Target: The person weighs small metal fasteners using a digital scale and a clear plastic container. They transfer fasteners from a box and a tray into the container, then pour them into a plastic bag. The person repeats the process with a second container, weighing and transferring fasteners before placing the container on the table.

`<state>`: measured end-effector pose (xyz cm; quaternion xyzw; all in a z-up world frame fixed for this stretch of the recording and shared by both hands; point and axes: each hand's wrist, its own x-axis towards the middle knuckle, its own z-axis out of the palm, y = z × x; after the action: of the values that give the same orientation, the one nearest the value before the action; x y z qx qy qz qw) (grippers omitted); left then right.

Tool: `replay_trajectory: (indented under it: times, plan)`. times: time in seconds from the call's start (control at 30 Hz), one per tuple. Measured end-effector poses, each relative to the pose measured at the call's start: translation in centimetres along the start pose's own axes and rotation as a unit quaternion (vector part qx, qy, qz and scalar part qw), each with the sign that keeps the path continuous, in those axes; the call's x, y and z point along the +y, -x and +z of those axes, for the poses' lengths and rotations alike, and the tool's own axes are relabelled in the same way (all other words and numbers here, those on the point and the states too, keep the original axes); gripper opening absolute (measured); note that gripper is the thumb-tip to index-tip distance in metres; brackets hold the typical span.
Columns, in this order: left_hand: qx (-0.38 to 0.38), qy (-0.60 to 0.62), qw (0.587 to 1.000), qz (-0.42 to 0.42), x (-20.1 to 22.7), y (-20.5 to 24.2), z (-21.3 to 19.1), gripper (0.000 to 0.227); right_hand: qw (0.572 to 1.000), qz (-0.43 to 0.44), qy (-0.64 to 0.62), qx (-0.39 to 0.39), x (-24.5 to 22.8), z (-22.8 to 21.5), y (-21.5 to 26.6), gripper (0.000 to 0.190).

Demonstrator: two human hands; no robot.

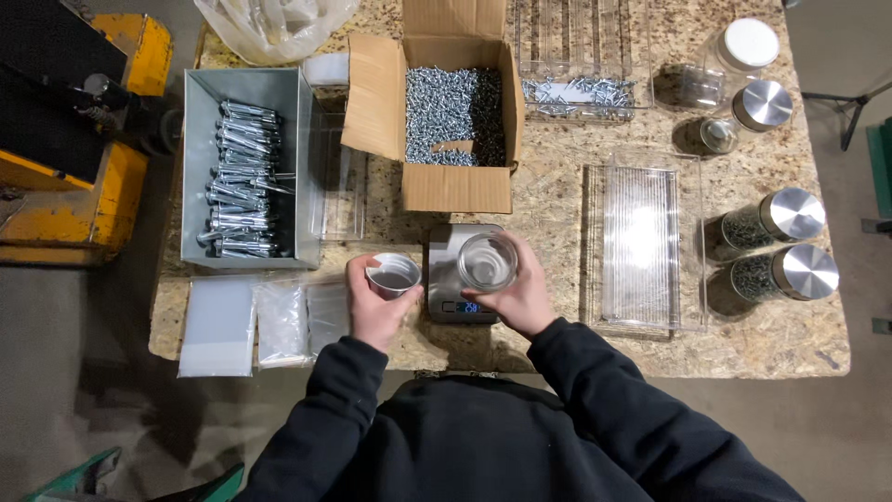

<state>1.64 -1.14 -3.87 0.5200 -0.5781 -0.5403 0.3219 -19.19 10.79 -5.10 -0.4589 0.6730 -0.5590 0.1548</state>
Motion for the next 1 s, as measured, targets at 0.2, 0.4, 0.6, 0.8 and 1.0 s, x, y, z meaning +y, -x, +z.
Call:
replay_trajectory:
  times: [0.2, 0.4, 0.6, 0.8, 1.0]
  plan:
    - [-0.007, -0.236, 0.946, 0.222, -7.6, -4.8, 0.9, 0.063, 0.999, 0.031, 0.040, 0.004, 3.6, 2.0, -0.5, 0.099]
    - [-0.061, -0.405, 0.897, 0.164, -8.5, -5.6, 1.1, 0.082, 0.996, 0.051, 0.070, -0.013, 3.5, 2.3, -0.6, 0.102]
    - [-0.058, -0.477, 0.858, 0.183, -9.2, -5.5, 1.6, 0.079, 0.996, 0.054, 0.061, -0.030, 4.0, 2.9, -0.5, 0.105]
    - [-0.034, -0.362, 0.862, 0.353, -10.5, -4.3, 1.8, 0.046, 0.994, 0.077, 0.055, -0.055, 1.4, 0.2, -0.3, 0.117]
    - [-0.072, -0.384, 0.822, 0.414, -18.5, -3.8, 2.0, 0.036, 0.997, 0.035, 0.048, 0.057, 0.1, -5.6, -4.8, 0.073]
